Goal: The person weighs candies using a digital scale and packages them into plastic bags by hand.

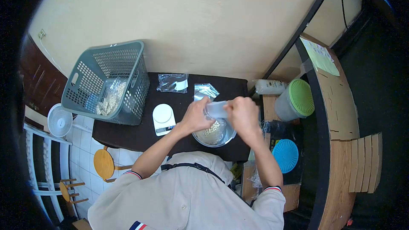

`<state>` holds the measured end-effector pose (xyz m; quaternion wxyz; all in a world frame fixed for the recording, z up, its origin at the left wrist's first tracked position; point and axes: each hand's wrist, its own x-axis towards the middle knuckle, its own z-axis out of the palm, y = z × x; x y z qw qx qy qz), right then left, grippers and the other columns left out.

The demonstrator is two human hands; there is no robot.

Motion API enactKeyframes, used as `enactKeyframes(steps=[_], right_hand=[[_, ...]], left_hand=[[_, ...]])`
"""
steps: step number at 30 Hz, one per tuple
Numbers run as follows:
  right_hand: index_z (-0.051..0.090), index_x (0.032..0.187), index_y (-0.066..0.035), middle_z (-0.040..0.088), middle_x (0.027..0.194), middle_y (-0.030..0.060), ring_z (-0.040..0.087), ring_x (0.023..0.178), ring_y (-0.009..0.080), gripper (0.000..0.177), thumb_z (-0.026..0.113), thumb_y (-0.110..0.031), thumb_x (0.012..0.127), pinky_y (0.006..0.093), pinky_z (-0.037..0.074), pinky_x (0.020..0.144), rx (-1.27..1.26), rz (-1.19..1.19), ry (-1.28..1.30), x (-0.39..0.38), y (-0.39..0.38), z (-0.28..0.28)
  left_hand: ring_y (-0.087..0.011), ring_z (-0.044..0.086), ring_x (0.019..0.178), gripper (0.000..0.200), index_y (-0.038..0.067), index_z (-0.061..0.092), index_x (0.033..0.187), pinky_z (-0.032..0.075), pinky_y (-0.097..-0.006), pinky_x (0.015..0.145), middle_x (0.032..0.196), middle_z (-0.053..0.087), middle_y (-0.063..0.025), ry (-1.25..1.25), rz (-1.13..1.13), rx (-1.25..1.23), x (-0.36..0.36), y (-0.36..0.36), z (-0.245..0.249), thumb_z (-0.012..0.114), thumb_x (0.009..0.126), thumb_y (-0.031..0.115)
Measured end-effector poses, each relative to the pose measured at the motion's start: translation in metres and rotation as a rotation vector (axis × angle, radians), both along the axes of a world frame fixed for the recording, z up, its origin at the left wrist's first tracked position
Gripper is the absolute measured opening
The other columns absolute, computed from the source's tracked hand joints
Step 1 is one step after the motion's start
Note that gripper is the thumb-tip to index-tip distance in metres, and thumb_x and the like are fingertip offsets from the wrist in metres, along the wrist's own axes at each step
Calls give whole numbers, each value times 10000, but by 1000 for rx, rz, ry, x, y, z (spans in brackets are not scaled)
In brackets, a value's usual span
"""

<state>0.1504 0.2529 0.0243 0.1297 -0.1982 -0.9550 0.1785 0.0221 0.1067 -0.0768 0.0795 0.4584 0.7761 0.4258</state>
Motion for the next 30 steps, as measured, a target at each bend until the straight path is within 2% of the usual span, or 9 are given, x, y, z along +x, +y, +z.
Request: enactKeyframes(steps=[5, 9, 12, 14, 15, 17, 19, 25, 30], right_hand=[[808, 884, -39, 720, 785, 225, 725, 774, 414, 187, 791, -217, 830, 487, 583, 726, 45, -135, 41, 4, 23, -12], [819, 944, -65, 735, 890, 241, 733, 853, 401, 212, 829, -212, 793, 490, 587, 775, 133, 50, -313, -13, 17, -88], [792, 1011, 10, 756, 916, 232, 762, 896, 348, 261, 791, -215, 878, 457, 609, 759, -123, 235, -188, -17, 19, -112], [763, 1111, 38, 764, 994, 168, 748, 954, 220, 296, 732, -223, 974, 374, 615, 764, -877, 190, -26, -21, 13, -89], [763, 1111, 38, 764, 994, 168, 748, 954, 220, 296, 732, -223, 974, 374, 615, 764, -879, 193, -32, -19, 2, -80], [734, 1169, 41, 747, 1059, 97, 703, 995, 143, 276, 674, -187, 1027, 316, 609, 767, -1185, 363, 220, -17, -25, -64], [706, 1226, 44, 747, 1097, 96, 707, 980, 143, 270, 658, -139, 1033, 301, 593, 778, -1307, 455, 281, -16, -40, -61], [743, 1125, 61, 754, 998, 68, 681, 910, 106, 228, 671, -134, 1029, 249, 547, 804, -1140, 312, 493, -14, -55, -80], [769, 1045, 55, 754, 917, 46, 654, 802, 78, 209, 690, -136, 1017, 216, 485, 714, -1193, -75, 740, -2, -55, -105]], left_hand=[[-220, 672, 1041, 345, 68, 573, 1008, 519, -405, 1007, 1068, 685, -122, -940, -457, 411, -48, -24, -13, 777, 733, 104], [-350, 608, 1141, 423, 116, 517, 1039, 419, -634, 1092, 1123, 606, -183, -1484, -941, 793, -50, -41, 18, 735, 682, 177], [-380, 586, 1149, 449, 114, 499, 1045, 383, -681, 1101, 1081, 585, -175, -1442, -1009, 899, -48, -43, 33, 712, 666, 225], [-380, 590, 1140, 433, 96, 518, 1034, 395, -638, 1121, 1066, 582, -161, -1488, -1021, 919, -54, -47, 36, 695, 658, 217], [-380, 590, 1140, 433, 96, 518, 1034, 395, -638, 1121, 1066, 582, -161, -1489, -1014, 924, -55, -49, 38, 695, 658, 217], [-341, 612, 1084, 448, 121, 554, 1027, 392, -582, 1130, 1029, 580, -124, -1395, -752, 965, -57, -42, 49, 723, 638, 262], [-387, 568, 1294, 451, 49, 624, 1072, 361, -540, 1184, 1199, 649, -216, -1207, -949, 718, -55, -36, 56, 729, 690, 265], [-263, 568, 1325, 507, -25, 632, 1333, 449, -394, 1114, 1410, 604, -214, -951, -592, 466, -42, -37, 64, 728, 916, 248], [-87, 661, 898, 290, -9, 742, 1161, 531, -248, 798, 1020, 738, -28, -823, -144, 301, -17, -47, -10, 654, 1046, 242]])
